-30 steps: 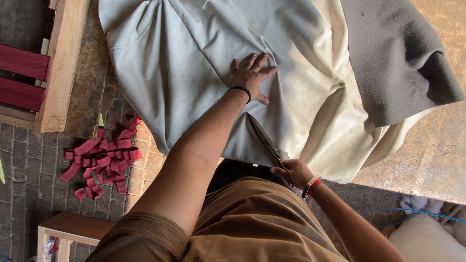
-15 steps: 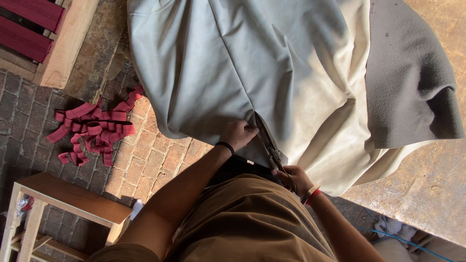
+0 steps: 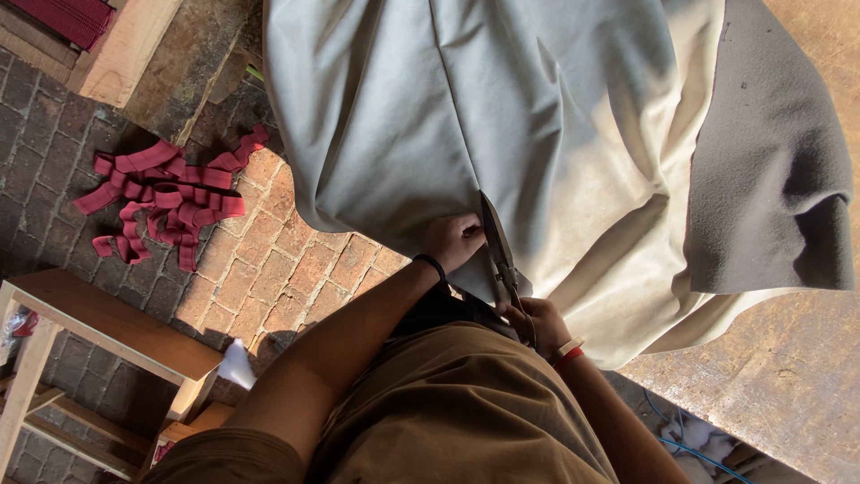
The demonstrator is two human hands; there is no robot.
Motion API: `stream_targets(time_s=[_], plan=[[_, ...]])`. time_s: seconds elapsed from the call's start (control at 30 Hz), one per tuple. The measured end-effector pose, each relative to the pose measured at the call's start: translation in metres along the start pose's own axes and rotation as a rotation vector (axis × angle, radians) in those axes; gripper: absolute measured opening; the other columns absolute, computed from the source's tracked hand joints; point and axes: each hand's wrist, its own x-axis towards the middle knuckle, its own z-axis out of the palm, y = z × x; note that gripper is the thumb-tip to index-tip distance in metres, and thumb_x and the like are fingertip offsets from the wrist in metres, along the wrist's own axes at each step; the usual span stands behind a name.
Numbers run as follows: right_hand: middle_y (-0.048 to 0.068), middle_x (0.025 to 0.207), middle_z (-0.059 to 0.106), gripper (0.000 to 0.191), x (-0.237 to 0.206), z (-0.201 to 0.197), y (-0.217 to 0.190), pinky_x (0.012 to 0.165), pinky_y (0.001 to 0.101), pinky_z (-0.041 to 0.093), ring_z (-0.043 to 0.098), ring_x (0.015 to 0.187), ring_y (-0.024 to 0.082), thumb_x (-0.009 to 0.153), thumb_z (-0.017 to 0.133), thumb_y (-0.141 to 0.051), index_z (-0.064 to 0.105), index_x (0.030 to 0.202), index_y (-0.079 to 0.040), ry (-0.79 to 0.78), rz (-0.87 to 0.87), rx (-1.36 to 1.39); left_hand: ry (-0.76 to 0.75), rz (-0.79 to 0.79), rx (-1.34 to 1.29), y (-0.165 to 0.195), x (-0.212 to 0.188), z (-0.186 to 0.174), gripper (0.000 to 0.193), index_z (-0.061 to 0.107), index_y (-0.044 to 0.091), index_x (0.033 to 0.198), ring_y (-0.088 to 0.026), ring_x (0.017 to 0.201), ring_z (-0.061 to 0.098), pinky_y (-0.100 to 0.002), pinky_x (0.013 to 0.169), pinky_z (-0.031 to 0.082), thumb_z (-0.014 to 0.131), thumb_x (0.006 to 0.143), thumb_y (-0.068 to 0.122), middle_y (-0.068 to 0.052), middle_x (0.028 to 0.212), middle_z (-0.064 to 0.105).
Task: The person uses large shears to cut a light-colored fabric laid on a wooden workbench. They trim along seams and edges, occasionally lifting and repositioning the fabric. Cut pieces are moved aside, and the person walks briefly to a nearby area before returning to continue cutting.
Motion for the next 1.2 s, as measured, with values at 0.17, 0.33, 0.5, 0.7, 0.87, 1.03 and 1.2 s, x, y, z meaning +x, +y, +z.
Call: stream_targets(time_s=[0.17, 0.33, 0.5, 0.7, 0.87, 1.03, 1.2], plan=[[-0.002, 0.055, 0.061, 0.054, -0.010, 0.004, -0.012, 0.047, 0.0265, 0.047, 0.058, 0.051, 0.009, 0.087, 0.070, -0.059, 0.078, 0.080, -0.006, 0.028, -0.103, -0.015, -0.061, 0.046, -0.077, -0.001, 0.000, -0.008, 0.017, 0.075, 0.010, 0.092, -0.017, 0.078, 0.077, -0.032, 0.072, 0.060, 0.068, 0.093, 0.025, -0.005, 0.086, 0.078], [0.001, 0.053, 0.059, 0.049, -0.007, 0.004, -0.018, 0.044, 0.0284, 0.047, 0.057, 0.047, 0.011, 0.084, 0.075, -0.054, 0.077, 0.079, -0.005, 0.045, -0.041, -0.031, -0.144, 0.082, -0.034, -0.004, 0.000, -0.013, 0.013, 0.075, 0.010, 0.096, -0.016, 0.078, 0.076, -0.031, 0.073, 0.060, 0.068, 0.093, 0.021, -0.003, 0.088, 0.079], [0.001, 0.052, 0.060, 0.046, -0.010, 0.006, -0.018, 0.044, 0.0267, 0.045, 0.057, 0.047, 0.010, 0.086, 0.073, -0.052, 0.079, 0.080, -0.007, 0.051, -0.084, -0.055, -0.149, 0.140, -0.050, -0.004, -0.004, -0.017, 0.014, 0.075, 0.010, 0.099, -0.015, 0.078, 0.075, -0.031, 0.073, 0.059, 0.070, 0.090, 0.019, -0.004, 0.088, 0.077], [0.000, 0.054, 0.060, 0.046, -0.005, 0.010, -0.023, 0.044, 0.0270, 0.046, 0.056, 0.048, 0.010, 0.087, 0.073, -0.051, 0.077, 0.082, -0.005, 0.023, -0.037, 0.006, -0.213, 0.129, -0.063, -0.007, -0.005, -0.023, 0.013, 0.075, 0.009, 0.097, -0.013, 0.077, 0.074, -0.030, 0.073, 0.060, 0.070, 0.092, 0.019, -0.004, 0.087, 0.077], [0.000, 0.054, 0.059, 0.046, -0.005, 0.015, -0.020, 0.044, 0.0260, 0.044, 0.055, 0.048, 0.009, 0.087, 0.072, -0.051, 0.077, 0.082, -0.006, 0.009, -0.054, 0.021, -0.225, 0.158, -0.069, -0.009, -0.005, -0.025, 0.012, 0.075, 0.008, 0.095, -0.014, 0.079, 0.074, -0.031, 0.075, 0.060, 0.070, 0.091, 0.018, -0.004, 0.087, 0.078], [0.002, 0.055, 0.061, 0.047, 0.001, 0.024, -0.019, 0.045, 0.0273, 0.042, 0.054, 0.048, 0.011, 0.087, 0.074, -0.050, 0.076, 0.081, -0.003, 0.025, -0.012, 0.119, -0.219, 0.201, -0.047, -0.010, -0.005, -0.028, 0.012, 0.074, 0.008, 0.096, -0.015, 0.079, 0.074, -0.031, 0.073, 0.059, 0.071, 0.090, 0.018, -0.004, 0.088, 0.077], [0.000, 0.057, 0.067, 0.051, -0.001, 0.027, -0.019, 0.046, 0.0258, 0.049, 0.059, 0.050, 0.008, 0.086, 0.073, -0.053, 0.075, 0.078, -0.003, 0.013, -0.106, 0.097, -0.209, 0.221, -0.011, -0.010, -0.005, -0.028, 0.011, 0.073, 0.008, 0.093, -0.017, 0.076, 0.074, -0.032, 0.070, 0.059, 0.072, 0.089, 0.019, -0.004, 0.085, 0.077]])
